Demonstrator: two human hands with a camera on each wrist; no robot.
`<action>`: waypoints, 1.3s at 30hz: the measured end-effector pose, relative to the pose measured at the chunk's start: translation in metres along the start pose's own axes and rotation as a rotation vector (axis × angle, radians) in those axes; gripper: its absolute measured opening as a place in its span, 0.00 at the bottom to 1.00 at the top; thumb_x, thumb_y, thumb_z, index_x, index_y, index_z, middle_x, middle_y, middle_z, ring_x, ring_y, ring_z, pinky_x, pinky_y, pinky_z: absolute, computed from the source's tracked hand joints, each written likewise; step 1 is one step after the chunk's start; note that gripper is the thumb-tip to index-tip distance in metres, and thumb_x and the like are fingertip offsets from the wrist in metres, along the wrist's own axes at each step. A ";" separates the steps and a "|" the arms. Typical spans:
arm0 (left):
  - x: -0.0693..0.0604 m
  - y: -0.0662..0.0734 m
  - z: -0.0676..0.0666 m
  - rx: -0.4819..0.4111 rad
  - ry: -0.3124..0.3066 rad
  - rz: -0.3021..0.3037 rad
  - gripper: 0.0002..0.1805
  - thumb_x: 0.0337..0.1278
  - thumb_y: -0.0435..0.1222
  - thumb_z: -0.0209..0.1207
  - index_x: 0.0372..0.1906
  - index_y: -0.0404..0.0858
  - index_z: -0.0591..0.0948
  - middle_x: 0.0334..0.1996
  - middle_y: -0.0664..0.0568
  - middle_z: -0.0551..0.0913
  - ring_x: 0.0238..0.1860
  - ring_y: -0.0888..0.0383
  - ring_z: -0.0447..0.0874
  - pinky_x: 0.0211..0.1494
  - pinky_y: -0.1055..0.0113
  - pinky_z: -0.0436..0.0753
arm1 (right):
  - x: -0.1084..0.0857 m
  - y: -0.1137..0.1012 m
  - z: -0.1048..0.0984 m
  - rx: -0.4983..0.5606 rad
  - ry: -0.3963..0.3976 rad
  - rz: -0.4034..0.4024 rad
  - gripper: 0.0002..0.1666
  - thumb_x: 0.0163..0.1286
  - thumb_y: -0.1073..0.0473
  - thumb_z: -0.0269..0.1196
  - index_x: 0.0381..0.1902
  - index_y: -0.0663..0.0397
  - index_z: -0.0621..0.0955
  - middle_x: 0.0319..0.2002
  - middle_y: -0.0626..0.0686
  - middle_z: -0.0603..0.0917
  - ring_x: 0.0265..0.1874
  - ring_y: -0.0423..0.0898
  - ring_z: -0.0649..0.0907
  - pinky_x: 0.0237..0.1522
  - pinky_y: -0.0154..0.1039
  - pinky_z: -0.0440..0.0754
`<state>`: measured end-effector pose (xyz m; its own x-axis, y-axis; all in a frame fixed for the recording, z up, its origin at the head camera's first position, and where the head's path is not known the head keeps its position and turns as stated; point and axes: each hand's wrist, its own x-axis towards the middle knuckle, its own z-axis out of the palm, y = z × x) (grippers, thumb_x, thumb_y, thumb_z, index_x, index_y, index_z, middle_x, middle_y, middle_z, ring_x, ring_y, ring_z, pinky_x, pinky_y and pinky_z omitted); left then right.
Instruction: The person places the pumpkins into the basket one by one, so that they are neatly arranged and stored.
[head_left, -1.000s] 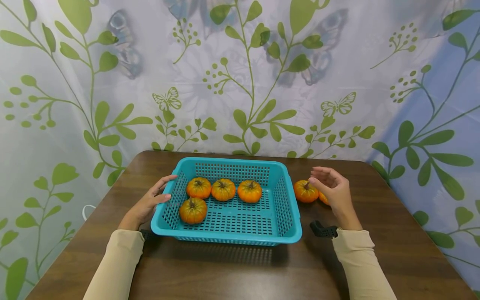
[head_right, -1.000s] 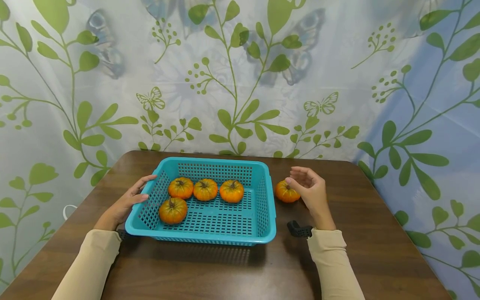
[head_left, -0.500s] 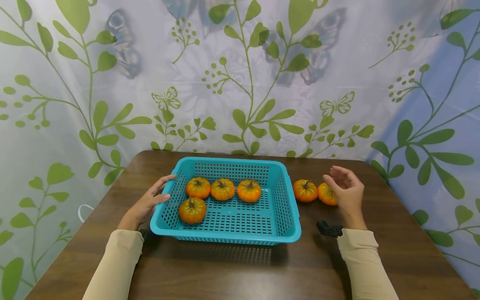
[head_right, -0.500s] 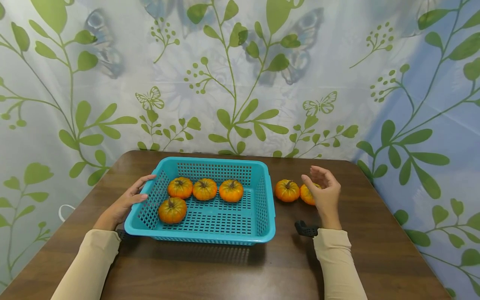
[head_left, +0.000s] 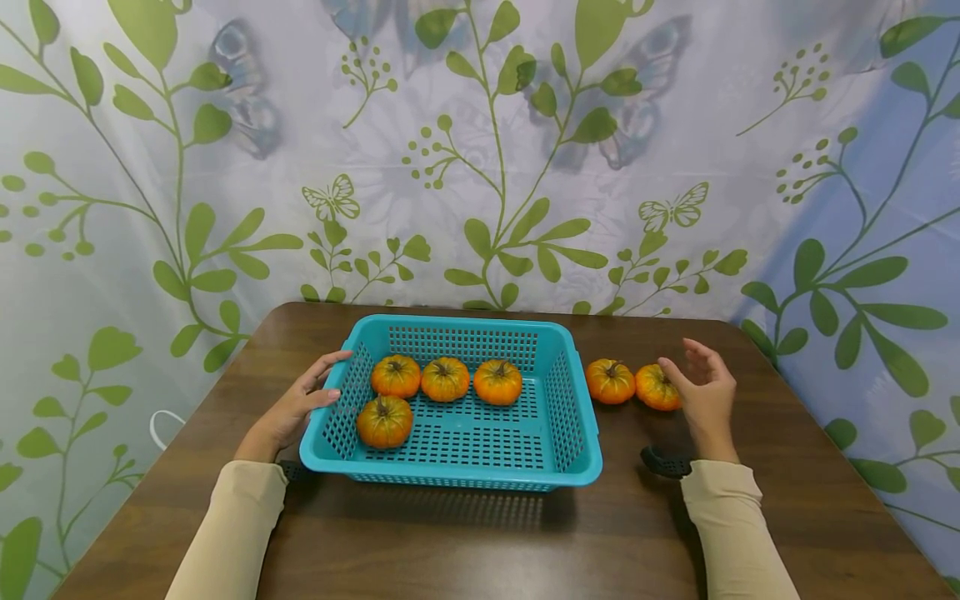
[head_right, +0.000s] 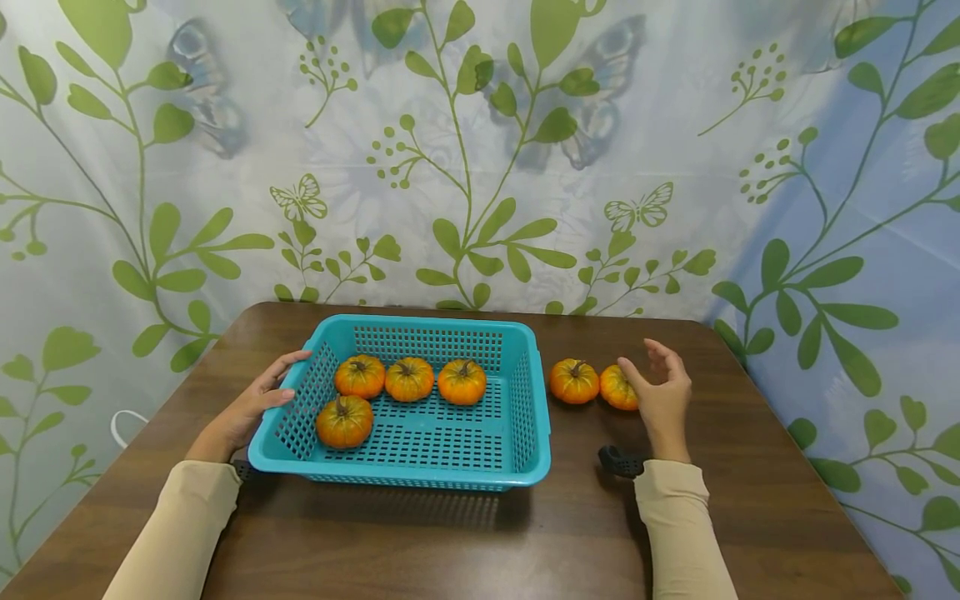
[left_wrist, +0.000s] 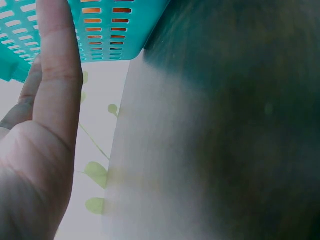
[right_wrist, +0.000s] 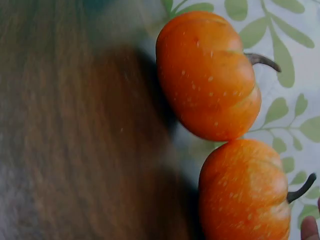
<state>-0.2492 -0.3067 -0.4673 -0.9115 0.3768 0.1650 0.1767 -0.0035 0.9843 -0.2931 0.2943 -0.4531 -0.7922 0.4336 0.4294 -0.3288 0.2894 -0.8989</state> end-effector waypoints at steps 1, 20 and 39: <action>0.000 0.000 0.000 0.001 0.000 0.000 0.28 0.80 0.36 0.54 0.75 0.67 0.71 0.78 0.22 0.51 0.60 0.55 0.80 0.56 0.57 0.88 | 0.000 0.002 -0.001 -0.012 -0.007 0.016 0.27 0.68 0.70 0.75 0.64 0.66 0.82 0.48 0.30 0.81 0.54 0.34 0.78 0.59 0.28 0.75; 0.000 0.000 0.000 0.005 0.002 -0.002 0.30 0.80 0.34 0.53 0.76 0.66 0.70 0.78 0.23 0.52 0.61 0.55 0.79 0.56 0.57 0.88 | -0.001 0.016 -0.020 -0.161 -0.294 0.339 0.48 0.77 0.58 0.70 0.85 0.63 0.60 0.83 0.64 0.63 0.80 0.61 0.65 0.79 0.43 0.66; -0.001 0.003 0.000 -0.004 -0.004 -0.006 0.29 0.80 0.35 0.53 0.75 0.67 0.71 0.78 0.22 0.51 0.60 0.55 0.80 0.56 0.57 0.88 | 0.004 0.023 -0.026 -0.226 -0.510 0.386 0.56 0.77 0.57 0.69 0.87 0.67 0.48 0.84 0.72 0.53 0.79 0.66 0.61 0.82 0.59 0.58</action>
<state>-0.2476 -0.3067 -0.4649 -0.9112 0.3801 0.1588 0.1698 -0.0047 0.9855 -0.2905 0.3252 -0.4692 -0.9929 0.1004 -0.0631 0.0976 0.3900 -0.9156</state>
